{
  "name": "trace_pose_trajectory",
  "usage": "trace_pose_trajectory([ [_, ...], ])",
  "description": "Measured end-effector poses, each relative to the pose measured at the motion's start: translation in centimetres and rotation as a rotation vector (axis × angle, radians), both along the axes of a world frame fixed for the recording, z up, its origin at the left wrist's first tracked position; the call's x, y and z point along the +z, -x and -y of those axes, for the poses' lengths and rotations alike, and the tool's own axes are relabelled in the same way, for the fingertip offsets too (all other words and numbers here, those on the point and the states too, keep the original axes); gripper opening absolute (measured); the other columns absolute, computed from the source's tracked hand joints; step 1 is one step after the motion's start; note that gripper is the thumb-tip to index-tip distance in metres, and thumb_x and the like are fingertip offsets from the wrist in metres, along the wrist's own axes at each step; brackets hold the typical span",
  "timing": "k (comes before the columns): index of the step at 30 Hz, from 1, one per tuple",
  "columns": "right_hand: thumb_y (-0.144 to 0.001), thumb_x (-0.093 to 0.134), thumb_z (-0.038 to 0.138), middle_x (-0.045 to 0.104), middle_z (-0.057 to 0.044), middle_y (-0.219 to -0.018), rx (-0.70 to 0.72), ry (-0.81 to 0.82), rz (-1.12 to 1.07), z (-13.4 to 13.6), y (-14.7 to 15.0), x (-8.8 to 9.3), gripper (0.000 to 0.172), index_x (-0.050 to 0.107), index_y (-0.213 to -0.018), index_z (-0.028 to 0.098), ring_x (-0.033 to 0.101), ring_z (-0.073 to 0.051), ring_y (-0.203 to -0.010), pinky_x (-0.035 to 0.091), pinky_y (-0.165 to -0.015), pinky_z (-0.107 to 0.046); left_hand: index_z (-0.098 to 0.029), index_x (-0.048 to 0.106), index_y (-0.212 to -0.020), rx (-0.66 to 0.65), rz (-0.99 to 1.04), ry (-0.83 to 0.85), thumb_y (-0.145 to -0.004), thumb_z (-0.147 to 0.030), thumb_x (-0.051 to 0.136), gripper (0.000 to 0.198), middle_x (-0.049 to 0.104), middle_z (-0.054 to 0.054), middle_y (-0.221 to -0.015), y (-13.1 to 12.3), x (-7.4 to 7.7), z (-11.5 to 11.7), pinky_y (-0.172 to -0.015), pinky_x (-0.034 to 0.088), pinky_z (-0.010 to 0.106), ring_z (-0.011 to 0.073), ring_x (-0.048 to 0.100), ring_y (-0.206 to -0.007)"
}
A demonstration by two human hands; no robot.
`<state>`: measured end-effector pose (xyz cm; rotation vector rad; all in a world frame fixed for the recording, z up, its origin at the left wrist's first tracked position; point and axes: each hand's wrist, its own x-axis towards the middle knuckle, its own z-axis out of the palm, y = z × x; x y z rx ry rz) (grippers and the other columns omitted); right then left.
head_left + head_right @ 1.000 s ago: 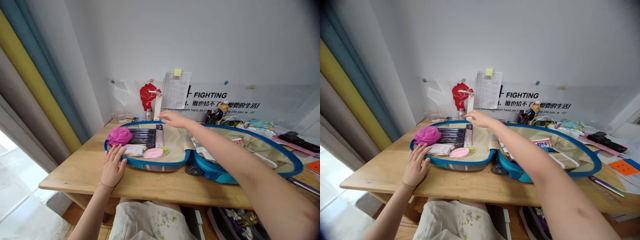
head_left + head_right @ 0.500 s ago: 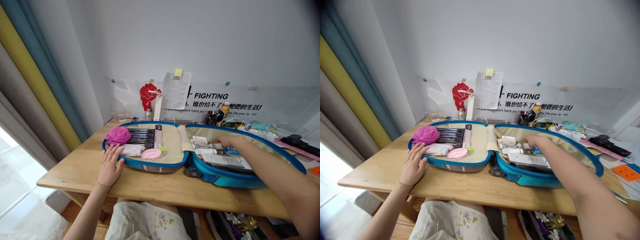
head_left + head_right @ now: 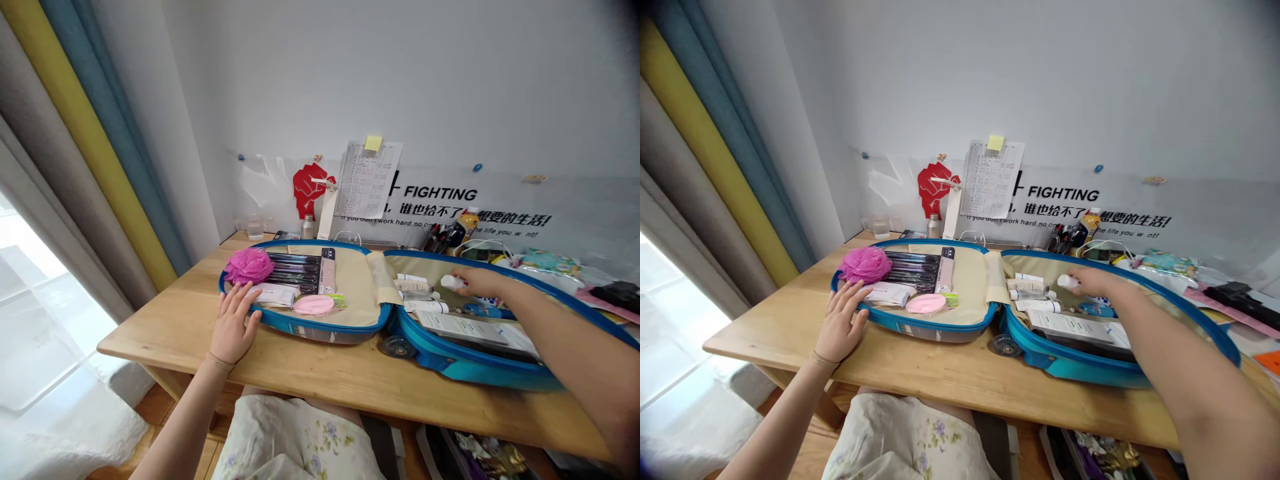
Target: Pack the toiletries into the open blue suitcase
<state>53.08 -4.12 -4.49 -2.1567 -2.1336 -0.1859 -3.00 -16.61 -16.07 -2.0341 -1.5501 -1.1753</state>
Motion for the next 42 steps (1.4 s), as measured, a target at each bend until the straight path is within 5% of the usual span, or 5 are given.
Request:
trace_pose_trajectory([
  [11,-0.089,0.042,0.036,0.061,-0.010,-0.128,0.238,-0.060,-0.210,-1.0,13.8,10.1,0.051,0.047,-0.137,0.022,0.062,-0.021,-0.099,0.047,-0.083,-0.031,-0.022,0.059,-0.126,0.007,-0.022,-0.015,-0.096,-0.038,0.037,0.040,0.054,0.010,-0.139,0.0,-0.2,0.0,-0.115,0.023,0.051,0.0283,0.041,-0.134],
  [16,-0.086,0.053,0.031,0.063,-0.003,-0.129,0.740,0.234,-0.105,-2.4,27.7,8.0,0.042,0.057,-0.127,0.023,0.061,-0.019,-0.106,0.046,-0.088,-0.026,-0.022,0.058,-0.127,-0.004,-0.010,0.008,-0.096,-0.038,0.038,0.040,0.054,0.010,-0.140,0.0,0.0,0.1,-0.115,0.023,0.052,0.0285,0.040,-0.135],
  [23,-0.088,0.059,0.039,0.067,-0.001,-0.110,0.867,0.451,0.045,-2.3,38.9,2.2,0.030,0.065,-0.109,0.018,0.062,-0.020,-0.099,0.051,-0.087,-0.034,-0.022,0.058,-0.127,-0.002,-0.017,0.020,-0.096,-0.037,0.038,0.041,0.053,0.010,-0.140,0.0,0.1,0.1,-0.115,0.023,0.052,0.0287,0.039,-0.136],
  [36,-0.088,0.059,0.041,0.063,-0.003,-0.121,0.838,0.321,-0.008,-2.2,40.6,-0.4,0.034,0.063,-0.115,0.019,0.059,-0.021,-0.107,0.049,-0.094,-0.037,-0.022,0.059,-0.126,-0.008,-0.001,0.043,-0.096,-0.037,0.038,0.039,0.053,0.009,-0.141,-0.1,0.2,0.2,-0.116,0.021,0.052,0.0279,0.037,-0.138],
  [42,-0.085,0.058,0.040,0.067,0.006,-0.121,0.825,0.260,-0.114,-2.9,35.9,4.4,0.032,0.067,-0.113,0.028,0.059,-0.016,-0.106,0.045,-0.088,-0.021,-0.023,0.058,-0.127,-0.008,0.002,0.048,-0.095,-0.038,0.037,0.040,0.053,0.009,-0.141,0.0,0.1,0.2,-0.116,0.021,0.052,0.0278,0.038,-0.137],
])
